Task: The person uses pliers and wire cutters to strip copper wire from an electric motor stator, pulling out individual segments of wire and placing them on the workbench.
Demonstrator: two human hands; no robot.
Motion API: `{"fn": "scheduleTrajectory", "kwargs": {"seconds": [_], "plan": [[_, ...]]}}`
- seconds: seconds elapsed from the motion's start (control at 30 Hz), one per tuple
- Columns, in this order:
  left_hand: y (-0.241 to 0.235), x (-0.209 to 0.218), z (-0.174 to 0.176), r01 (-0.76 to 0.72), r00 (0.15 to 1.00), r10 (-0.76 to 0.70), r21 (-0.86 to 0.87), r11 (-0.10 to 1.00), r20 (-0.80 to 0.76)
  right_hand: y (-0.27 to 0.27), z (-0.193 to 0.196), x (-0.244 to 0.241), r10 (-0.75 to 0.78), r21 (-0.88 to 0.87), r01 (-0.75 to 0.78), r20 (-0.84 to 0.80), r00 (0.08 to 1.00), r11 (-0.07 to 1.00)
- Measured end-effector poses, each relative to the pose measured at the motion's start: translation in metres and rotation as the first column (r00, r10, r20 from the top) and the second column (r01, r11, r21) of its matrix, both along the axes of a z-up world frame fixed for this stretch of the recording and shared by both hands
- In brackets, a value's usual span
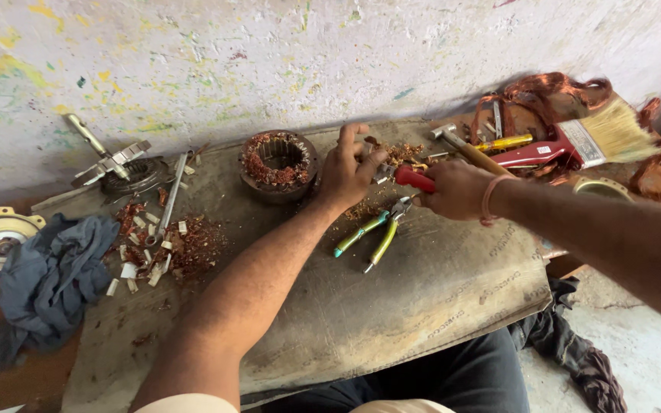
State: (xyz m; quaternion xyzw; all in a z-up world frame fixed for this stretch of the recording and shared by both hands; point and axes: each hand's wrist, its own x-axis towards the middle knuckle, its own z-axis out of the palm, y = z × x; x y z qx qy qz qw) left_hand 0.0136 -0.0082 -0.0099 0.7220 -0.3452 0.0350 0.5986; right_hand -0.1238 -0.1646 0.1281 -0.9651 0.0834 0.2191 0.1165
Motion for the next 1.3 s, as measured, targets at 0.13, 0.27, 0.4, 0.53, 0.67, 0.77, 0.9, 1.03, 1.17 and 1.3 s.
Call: {"fn": "scheduleTrajectory", "kwargs": {"seconds": [0.13,0.27,0.4,0.53,0.67,0.77,0.9,1.03,1.17,1.3], "plan": [[-0.011,0.002,-0.005,-0.088,0.989,0.103,-0.141,0.986,0.107,0.018,-0.003,-0.015,-0.208,0.136,0.208,-0.014,0.978,0.969],[-0.011,0.0,-0.007,-0.165,0.972,0.181,-0.113,0.98,0.152,0.031,-0.02,-0.022,-0.374,0.28,0.355,0.017,0.927,0.892],[-0.011,-0.004,-0.002,-0.246,0.944,0.26,-0.091,0.965,0.203,0.037,-0.026,-0.027,-0.42,0.28,0.374,0.126,0.899,0.884],[-0.004,-0.006,-0.002,-0.198,0.955,0.21,-0.079,0.977,0.208,0.024,-0.026,-0.019,-0.303,0.244,0.279,0.064,0.951,0.929],[0.005,0.002,-0.004,-0.039,0.986,0.053,-0.089,0.995,0.157,0.003,-0.026,-0.008,-0.051,0.072,0.048,0.036,0.998,0.996],[0.007,0.006,-0.006,0.062,0.994,-0.053,-0.097,0.993,0.096,-0.012,-0.023,0.007,-0.134,0.04,0.14,-0.113,0.984,0.989],[0.012,0.005,-0.001,0.079,0.997,-0.079,-0.003,0.997,0.01,-0.016,-0.01,0.019,0.151,-0.147,-0.16,-0.071,0.986,0.976],[0.016,0.002,0.003,0.085,0.996,-0.085,0.028,0.996,0.0,-0.018,-0.001,0.034,0.152,-0.202,-0.192,-0.196,0.969,0.961],[0.015,0.0,0.002,0.124,0.992,-0.124,0.014,0.992,0.002,-0.036,-0.013,0.05,0.14,-0.099,-0.168,-0.242,0.96,0.981],[0.016,0.002,0.001,0.132,0.99,-0.131,-0.005,0.991,0.043,-0.041,-0.016,0.05,0.233,-0.078,-0.245,-0.145,0.962,0.966]]}}
